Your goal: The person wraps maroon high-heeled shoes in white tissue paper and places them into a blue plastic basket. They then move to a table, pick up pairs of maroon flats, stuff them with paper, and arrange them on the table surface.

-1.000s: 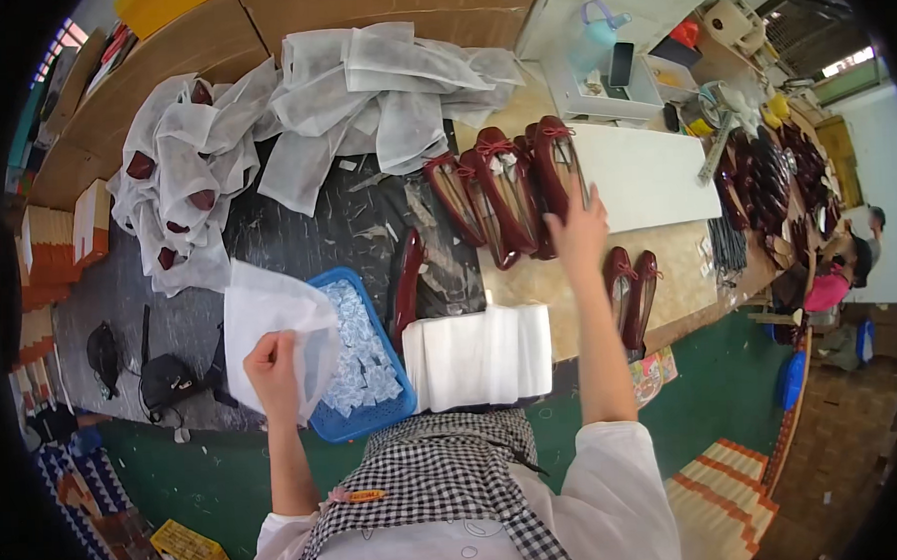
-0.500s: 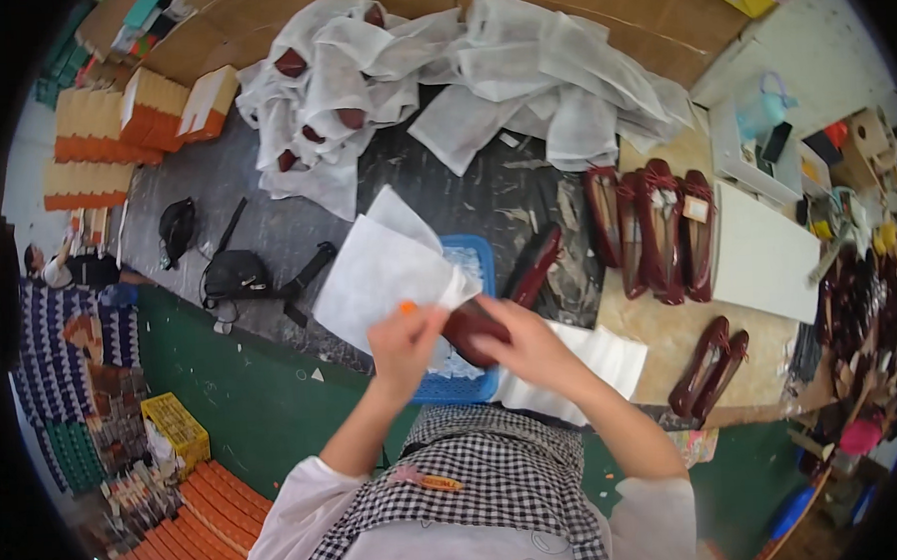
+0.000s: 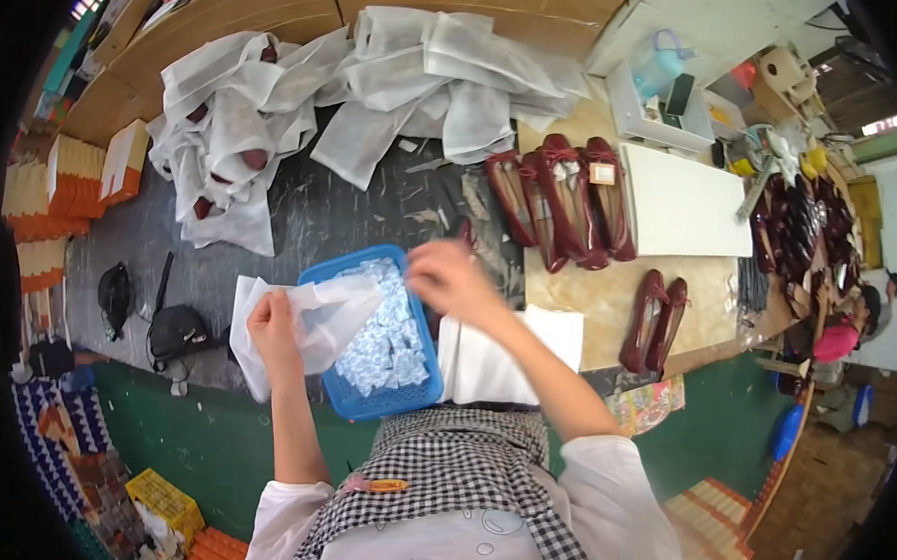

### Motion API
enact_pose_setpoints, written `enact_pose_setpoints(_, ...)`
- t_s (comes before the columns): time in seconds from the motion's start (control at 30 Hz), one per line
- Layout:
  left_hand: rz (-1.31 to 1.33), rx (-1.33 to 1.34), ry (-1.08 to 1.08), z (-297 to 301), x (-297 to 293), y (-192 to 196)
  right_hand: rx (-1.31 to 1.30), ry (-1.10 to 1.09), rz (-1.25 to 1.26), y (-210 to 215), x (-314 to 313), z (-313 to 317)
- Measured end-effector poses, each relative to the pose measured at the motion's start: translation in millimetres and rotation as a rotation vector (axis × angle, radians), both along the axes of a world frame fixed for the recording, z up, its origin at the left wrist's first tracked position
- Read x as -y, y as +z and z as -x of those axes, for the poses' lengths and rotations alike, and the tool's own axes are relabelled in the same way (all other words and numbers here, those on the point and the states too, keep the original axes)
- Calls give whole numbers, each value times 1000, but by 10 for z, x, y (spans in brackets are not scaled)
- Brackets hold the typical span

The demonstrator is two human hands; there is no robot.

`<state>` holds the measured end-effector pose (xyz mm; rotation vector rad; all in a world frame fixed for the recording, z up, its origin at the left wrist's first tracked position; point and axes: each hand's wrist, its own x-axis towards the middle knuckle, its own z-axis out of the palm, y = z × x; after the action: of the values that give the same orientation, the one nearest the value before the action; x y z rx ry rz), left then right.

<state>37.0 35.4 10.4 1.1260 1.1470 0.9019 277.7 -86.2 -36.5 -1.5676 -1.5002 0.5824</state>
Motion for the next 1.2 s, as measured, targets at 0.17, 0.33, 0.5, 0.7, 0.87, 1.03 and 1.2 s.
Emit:
enact_pose_setpoints(0.17,47,-237,-279,-427,89,51,287,-836,556,-538,1180,-1463)
enact_pose_setpoints(0.33,-313,-420,-250,-463,-39,-56,-271,-394,268,17,1172,-1030)
enact_pose_setpoints(0.5,-731,-656,-329,-325,-9,-50,47,146,394,1056,989,-17)
enact_pose_setpoints(0.7,-1186,-529,-278,-13,584,293,-899,169,140,595,-477,731)
enact_pose_setpoints(0.87,-555,-400,-291,-53,855,-7,-878,-23,-189,899,-252,280)
enact_pose_setpoints(1.03,-187,-444,-957,-643,1831,-1051,-777,-726,170,264,1883,-553)
enact_pose_setpoints(1.2,-194,-799,-975,-1317,2393,-1636,-937,-850,298,-181,3203,-580)
